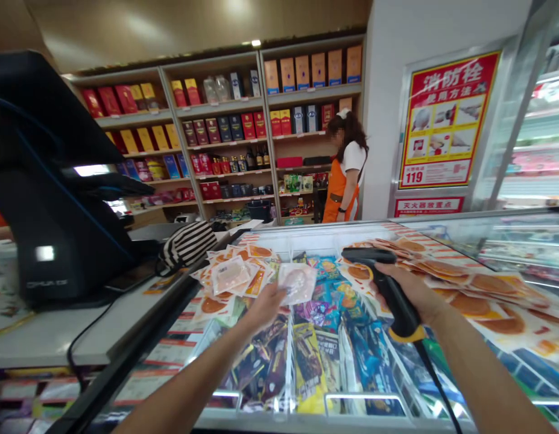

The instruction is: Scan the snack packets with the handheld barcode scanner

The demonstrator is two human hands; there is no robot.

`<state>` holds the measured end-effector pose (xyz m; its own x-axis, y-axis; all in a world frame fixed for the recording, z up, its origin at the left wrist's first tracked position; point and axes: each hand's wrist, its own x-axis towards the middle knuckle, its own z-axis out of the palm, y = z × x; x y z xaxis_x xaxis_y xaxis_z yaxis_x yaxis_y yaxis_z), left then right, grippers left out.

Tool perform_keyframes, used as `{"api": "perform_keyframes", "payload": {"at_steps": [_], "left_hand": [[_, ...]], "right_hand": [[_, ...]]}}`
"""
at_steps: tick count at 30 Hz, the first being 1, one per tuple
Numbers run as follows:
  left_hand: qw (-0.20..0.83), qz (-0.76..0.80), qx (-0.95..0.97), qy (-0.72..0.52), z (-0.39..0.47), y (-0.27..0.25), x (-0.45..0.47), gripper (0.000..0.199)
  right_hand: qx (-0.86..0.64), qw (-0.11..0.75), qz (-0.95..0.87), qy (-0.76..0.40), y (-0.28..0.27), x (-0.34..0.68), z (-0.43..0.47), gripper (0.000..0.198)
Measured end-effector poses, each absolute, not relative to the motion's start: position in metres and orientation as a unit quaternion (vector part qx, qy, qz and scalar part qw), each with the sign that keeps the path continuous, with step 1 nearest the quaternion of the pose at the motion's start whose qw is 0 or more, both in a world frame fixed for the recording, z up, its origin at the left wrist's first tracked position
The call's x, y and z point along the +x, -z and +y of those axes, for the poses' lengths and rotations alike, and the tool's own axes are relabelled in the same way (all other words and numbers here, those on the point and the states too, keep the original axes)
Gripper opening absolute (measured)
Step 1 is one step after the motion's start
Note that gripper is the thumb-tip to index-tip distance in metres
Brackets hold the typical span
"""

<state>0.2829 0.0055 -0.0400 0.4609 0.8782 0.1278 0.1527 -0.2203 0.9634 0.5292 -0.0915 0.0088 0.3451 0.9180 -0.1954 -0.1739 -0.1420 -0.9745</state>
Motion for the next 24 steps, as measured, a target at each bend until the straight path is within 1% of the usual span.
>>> {"api": "perform_keyframes", "payload": {"at_steps": [3,8,11,14,18,24], "left_hand": [[0.553,0.405,0.578,-0.443,0.030,0.035,0.217,0.021],[0.603,0.398,0.432,-0.540,0.043,0.035,0.158,0.022],[0.624,0.381,0.365,-0.577,0.047,0.041,0.151,0.016],[0.645,0.358,0.320,-0.594,0.049,0.045,0.152,0.012],[0.671,0.333,0.286,-0.598,0.050,0.044,0.154,0.016],[0.682,0.317,0.276,-0.598,0.047,0.044,0.155,0.023]], "right_hand": [[-0.527,0.528,-0.347,-0.568,-0.003,0.493,-0.065,0.021],[-0.487,0.473,-0.376,-0.630,0.008,0.421,-0.030,0.025],[-0.471,0.443,-0.389,-0.656,0.011,0.387,-0.025,0.027],[-0.458,0.431,-0.410,-0.661,0.010,0.368,-0.028,0.026],[-0.453,0.433,-0.399,-0.670,0.005,0.360,-0.033,0.023],[-0.464,0.430,-0.382,-0.674,0.005,0.360,-0.036,0.026]]}}
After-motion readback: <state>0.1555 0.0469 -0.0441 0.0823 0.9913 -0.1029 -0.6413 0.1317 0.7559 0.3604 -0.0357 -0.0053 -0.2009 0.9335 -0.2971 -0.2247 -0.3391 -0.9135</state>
